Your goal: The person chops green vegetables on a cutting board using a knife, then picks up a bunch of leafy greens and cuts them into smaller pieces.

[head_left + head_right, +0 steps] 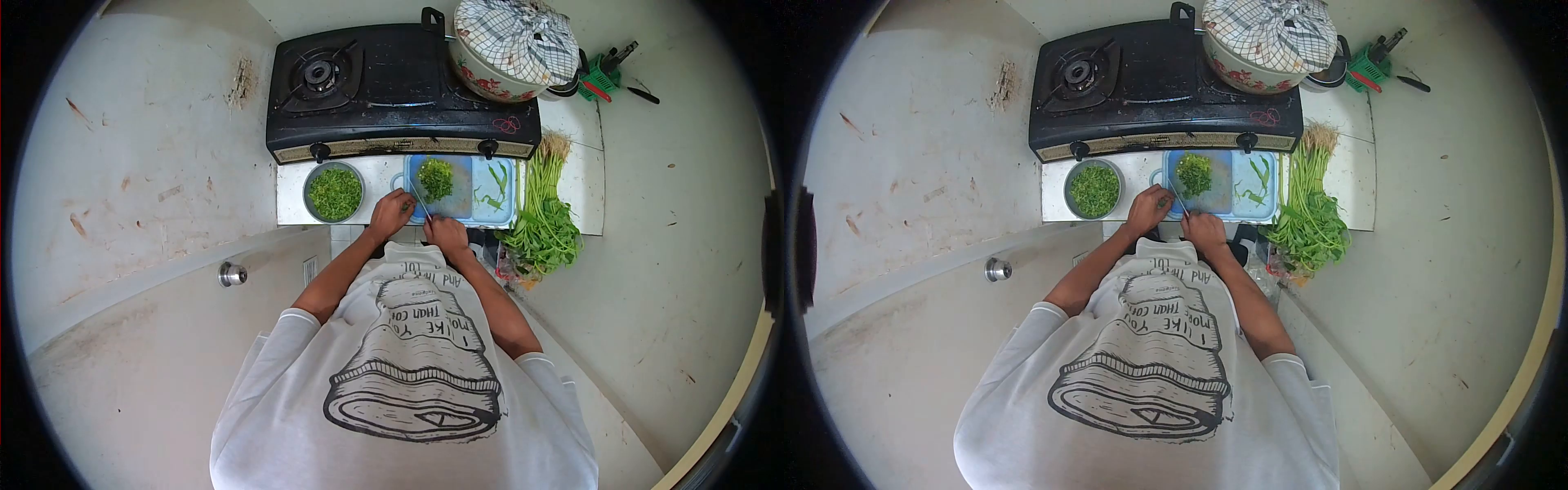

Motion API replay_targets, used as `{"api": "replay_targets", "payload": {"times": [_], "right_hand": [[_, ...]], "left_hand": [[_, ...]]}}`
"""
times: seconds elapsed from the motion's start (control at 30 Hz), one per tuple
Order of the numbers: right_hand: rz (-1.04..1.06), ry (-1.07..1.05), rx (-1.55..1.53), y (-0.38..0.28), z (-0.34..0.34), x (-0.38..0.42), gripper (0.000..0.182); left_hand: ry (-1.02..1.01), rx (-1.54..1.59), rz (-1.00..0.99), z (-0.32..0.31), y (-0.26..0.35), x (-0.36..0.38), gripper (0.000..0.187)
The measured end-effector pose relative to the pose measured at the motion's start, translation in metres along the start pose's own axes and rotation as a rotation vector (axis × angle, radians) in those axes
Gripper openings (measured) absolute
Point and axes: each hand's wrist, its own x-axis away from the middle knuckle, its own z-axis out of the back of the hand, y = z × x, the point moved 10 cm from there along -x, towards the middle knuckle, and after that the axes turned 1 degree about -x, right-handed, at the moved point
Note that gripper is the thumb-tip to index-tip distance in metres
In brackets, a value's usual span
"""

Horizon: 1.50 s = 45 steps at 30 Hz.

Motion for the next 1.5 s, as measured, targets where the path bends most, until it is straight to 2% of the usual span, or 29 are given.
{"api": "replay_targets", "payload": {"times": [0.43, 0.6, 0.83, 1.0, 1.3, 1.5], "right_hand": [[0.028, 0.021, -0.023, -0.002, -0.007, -0.007, 0.047], [-0.033, -0.006, -0.026, 0.005, -0.009, 0.001, 0.046], [-0.066, -0.044, -0.006, 0.002, -0.001, 0.004, 0.047], [0.000, -0.033, -0.040, 0.003, -0.011, 0.007, 0.046], [-0.023, -0.037, -0.044, 0.000, -0.010, -0.001, 0.044], [-0.040, -0.027, -0.046, 0.002, -0.004, 0.004, 0.043]], "left_hand": [[-0.026, 0.000, 0.014, -0.003, -0.002, 0.001, 0.011], [0.001, 0.092, 0.033, -0.001, -0.006, 0.000, 0.011], [-0.022, -0.051, -0.030, 0.000, 0.003, 0.003, 0.010], [-0.021, -0.109, -0.049, 0.001, 0.005, 0.005, 0.011], [0.015, -0.033, -0.081, 0.008, 0.006, 0.008, 0.013], [-0.033, 0.044, -0.010, 0.005, -0.005, 0.005, 0.013]]}}
